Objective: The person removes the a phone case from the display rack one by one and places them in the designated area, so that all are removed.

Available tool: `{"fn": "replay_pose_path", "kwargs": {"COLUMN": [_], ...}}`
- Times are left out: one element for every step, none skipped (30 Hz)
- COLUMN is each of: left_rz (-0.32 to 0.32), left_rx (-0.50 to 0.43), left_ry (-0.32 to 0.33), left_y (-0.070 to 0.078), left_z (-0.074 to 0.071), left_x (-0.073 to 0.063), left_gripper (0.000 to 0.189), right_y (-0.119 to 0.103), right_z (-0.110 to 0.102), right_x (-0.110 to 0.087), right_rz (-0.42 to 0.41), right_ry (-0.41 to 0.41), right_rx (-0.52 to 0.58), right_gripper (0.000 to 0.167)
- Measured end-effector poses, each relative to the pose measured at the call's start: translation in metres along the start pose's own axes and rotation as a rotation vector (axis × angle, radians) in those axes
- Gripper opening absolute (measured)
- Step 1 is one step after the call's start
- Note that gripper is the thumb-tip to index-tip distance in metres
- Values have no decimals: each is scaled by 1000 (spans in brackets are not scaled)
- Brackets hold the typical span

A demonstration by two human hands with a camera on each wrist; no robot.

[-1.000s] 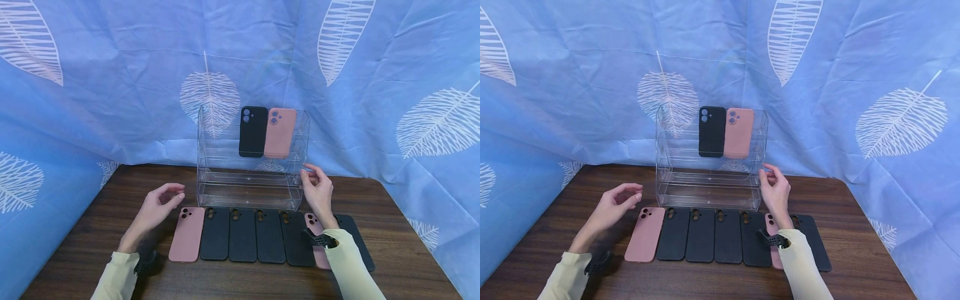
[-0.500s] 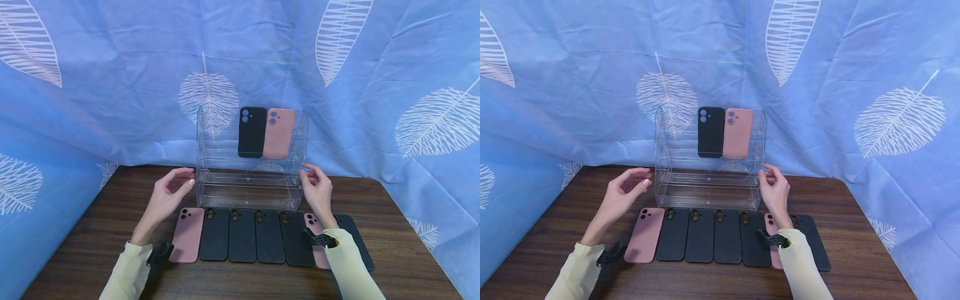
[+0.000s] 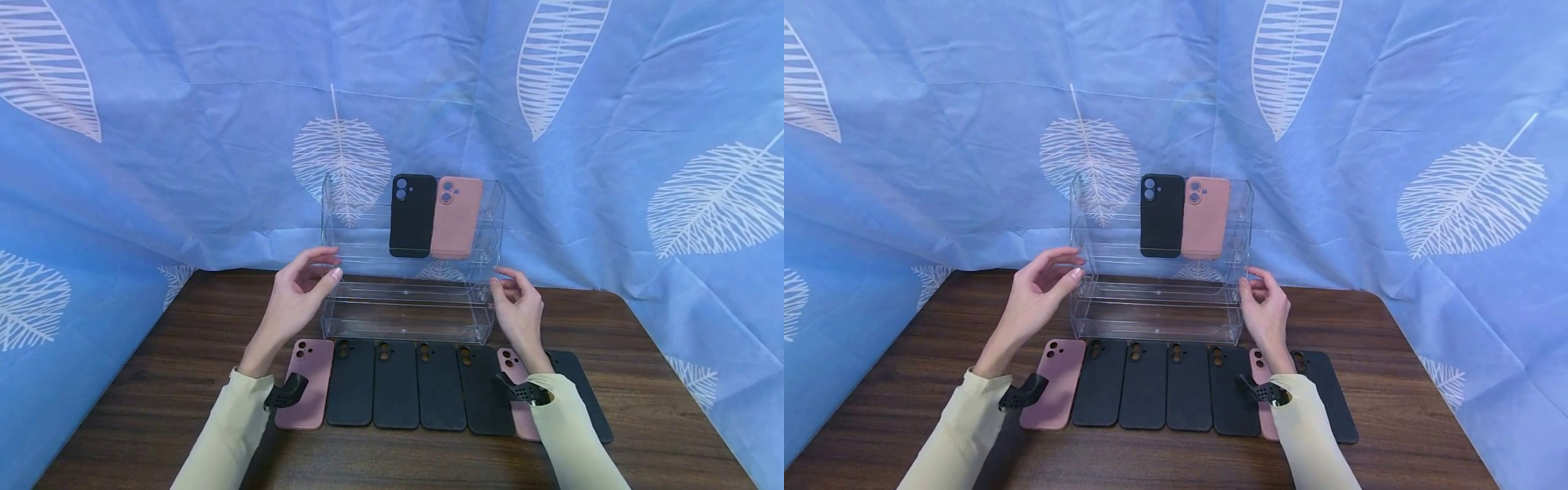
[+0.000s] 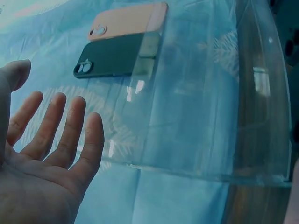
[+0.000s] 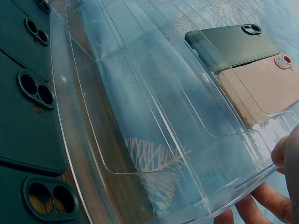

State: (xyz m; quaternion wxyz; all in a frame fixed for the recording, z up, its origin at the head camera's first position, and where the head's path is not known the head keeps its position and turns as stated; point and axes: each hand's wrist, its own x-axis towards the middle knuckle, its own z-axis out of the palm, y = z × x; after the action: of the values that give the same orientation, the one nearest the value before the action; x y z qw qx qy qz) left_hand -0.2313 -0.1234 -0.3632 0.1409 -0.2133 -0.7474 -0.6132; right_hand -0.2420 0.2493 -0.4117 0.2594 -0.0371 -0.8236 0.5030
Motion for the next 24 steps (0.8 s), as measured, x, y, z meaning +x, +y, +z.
{"fn": "replay_pose_path", "kwargs": {"left_rz": [7, 15, 20, 24, 27, 30, 33, 38, 44, 50, 57, 63, 68, 74, 77, 80, 85, 88, 91, 93, 95, 98, 99, 97], "left_rx": [-8, -10, -14, -18, -21, -24, -27, -27, -27, -23, -23, -21, -18, -18, -17, -15, -16, -11, -5, 0, 5, 10, 15, 22], "left_ry": [0, -1, -2, -2, -2, -3, -4, -4, -4, -3, -3, -1, 1, 4, 8, 11, 13, 17, 21, 27, 32, 37, 42, 47], "left_y": [1, 3, 4, 5, 6, 7, 8, 8, 9, 10, 10, 11, 12, 13, 14, 14, 14, 15, 15, 15, 15, 15, 15, 15], "left_z": [2, 3, 4, 6, 7, 9, 10, 12, 13, 15, 16, 18, 19, 21, 22, 24, 25, 27, 28, 29, 31, 32, 33, 34], "left_x": [2, 4, 6, 8, 10, 12, 14, 16, 19, 21, 23, 25, 27, 29, 31, 33, 35, 37, 39, 41, 44, 46, 48, 50], "left_gripper": [38, 38, 38, 38, 38, 38, 39, 39, 39, 39, 40, 40, 40, 40, 39, 39, 39, 39, 38, 38, 38, 38, 39, 39], "right_y": [0, 0, 0, 0, 1, 1, 2, 2, 3, 3, 3, 3, 3, 3, 3, 3, 2, 2, 2, 2, 2, 2, 2, 2], "right_z": [0, 0, 1, 1, 1, 1, 2, 2, 2, 2, 2, 2, 2, 2, 2, 2, 2, 2, 2, 2, 2, 2, 2, 2], "right_x": [0, 0, 0, 0, 0, 0, 1, 1, 1, 1, 1, 1, 1, 1, 1, 1, 0, 0, 0, 1, 1, 1, 1, 1], "right_rz": [-1, -2, -2, -3, -4, -4, -4, -4, -3, -3, -3, -4, -4, -4, -5, -6, -7, -7, -6, -5, -6, -5, -6, -7], "right_ry": [1, 3, 4, 5, 6, 8, 10, 13, 14, 15, 16, 16, 16, 17, 16, 16, 15, 15, 15, 14, 11, 9, 8, 6], "right_rx": [-2, -5, -6, -7, -7, -9, -10, -11, -9, -9, -8, -9, -11, -13, -13, -16, -18, -18, -17, -12, -8, -6, -3, 1], "right_gripper": [30, 30, 30, 29, 29, 29, 29, 29, 29, 29, 29, 29, 29, 29, 29, 29, 29, 29, 29, 29, 30, 30, 30, 30]}}
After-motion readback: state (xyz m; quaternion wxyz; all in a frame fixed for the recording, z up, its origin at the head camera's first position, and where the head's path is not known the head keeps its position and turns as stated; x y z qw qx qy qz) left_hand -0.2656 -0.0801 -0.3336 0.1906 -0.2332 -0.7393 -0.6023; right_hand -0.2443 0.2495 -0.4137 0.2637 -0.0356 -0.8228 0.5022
